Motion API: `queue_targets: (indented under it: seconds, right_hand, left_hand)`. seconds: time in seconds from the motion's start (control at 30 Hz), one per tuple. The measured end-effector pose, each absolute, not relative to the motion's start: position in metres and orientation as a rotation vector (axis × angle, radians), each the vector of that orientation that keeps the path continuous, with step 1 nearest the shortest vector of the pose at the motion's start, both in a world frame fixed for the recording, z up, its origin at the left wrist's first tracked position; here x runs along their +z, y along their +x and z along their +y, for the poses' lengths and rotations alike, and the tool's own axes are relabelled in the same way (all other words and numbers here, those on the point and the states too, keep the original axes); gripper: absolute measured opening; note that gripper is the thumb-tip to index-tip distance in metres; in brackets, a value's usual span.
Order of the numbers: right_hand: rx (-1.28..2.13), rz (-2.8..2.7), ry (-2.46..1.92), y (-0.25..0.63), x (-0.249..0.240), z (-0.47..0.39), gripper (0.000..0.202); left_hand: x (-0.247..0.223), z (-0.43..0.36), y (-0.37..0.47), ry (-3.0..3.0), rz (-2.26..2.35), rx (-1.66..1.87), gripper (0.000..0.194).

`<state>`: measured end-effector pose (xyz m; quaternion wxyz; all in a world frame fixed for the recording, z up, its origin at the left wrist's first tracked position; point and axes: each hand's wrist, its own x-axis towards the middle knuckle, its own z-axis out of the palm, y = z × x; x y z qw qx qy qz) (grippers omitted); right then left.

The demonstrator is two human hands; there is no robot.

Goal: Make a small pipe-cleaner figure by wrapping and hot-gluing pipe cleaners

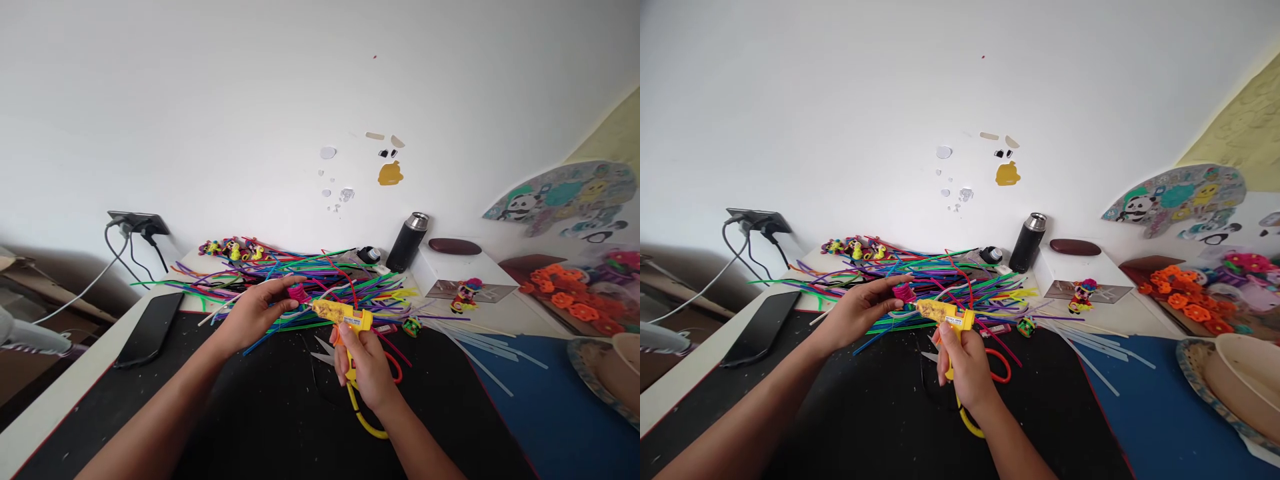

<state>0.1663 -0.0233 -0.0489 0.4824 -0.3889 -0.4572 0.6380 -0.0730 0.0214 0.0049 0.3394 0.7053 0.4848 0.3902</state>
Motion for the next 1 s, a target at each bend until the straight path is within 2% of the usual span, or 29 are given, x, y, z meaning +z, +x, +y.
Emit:
queue_targets:
  seconds: [0.4,0.63,1.0]
  right_hand:
    - [1.567,-1.116,-0.952,0.165,-0.046,-0.026,0.068]
    - [1.564,-1.159,-0.953,0.169,-0.053,-0.026,0.063]
    - [1.411,-1.230,-1.030,0.164,-0.044,-0.032,0.068]
  left_hand:
    - [0.015,0.017,-0.071,2.035,1.333,1.008,0.045]
    - [0.018,0.015,-0.071,2.039,1.335,1.016,0.044]
    - [0.020,0.015,-0.069,1.991,1.288,1.043,0.042]
